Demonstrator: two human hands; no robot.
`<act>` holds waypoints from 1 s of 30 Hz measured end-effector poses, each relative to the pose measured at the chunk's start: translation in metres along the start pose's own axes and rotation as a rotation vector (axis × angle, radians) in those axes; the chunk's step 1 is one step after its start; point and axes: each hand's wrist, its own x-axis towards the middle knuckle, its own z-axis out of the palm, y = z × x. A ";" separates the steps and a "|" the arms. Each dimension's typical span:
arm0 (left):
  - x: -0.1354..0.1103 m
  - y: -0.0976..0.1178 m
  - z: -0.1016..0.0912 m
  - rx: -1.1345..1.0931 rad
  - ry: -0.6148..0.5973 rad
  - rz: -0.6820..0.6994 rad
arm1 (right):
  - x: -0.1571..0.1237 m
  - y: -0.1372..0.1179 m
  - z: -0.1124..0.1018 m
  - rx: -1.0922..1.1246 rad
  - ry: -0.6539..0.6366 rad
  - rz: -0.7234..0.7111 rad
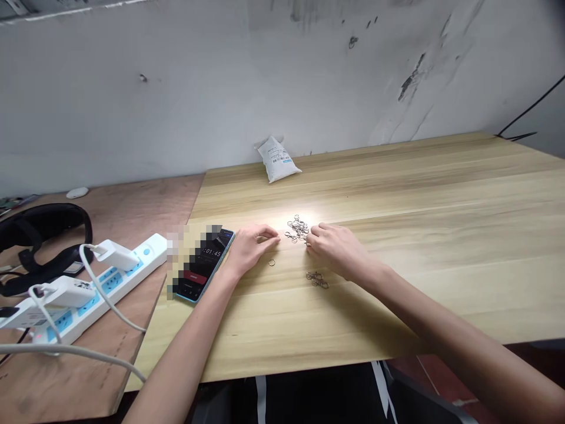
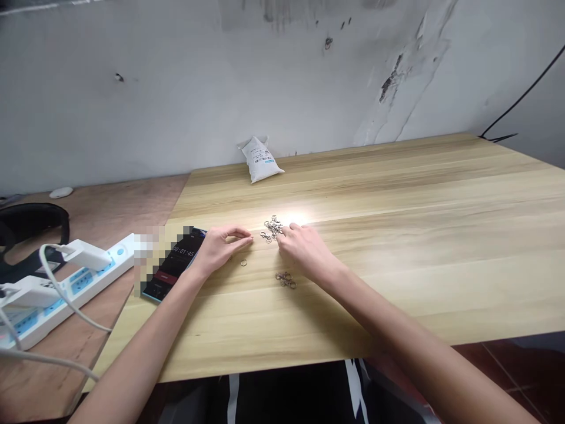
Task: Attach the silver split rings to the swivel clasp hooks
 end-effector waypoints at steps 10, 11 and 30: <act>0.001 0.005 -0.001 0.064 0.017 0.054 | 0.004 -0.005 0.002 -0.027 -0.005 0.012; 0.001 0.005 -0.001 0.062 0.026 0.053 | 0.005 -0.005 0.002 -0.028 -0.016 0.017; 0.002 0.004 0.002 0.105 0.017 0.112 | -0.015 -0.006 0.005 0.012 0.109 0.147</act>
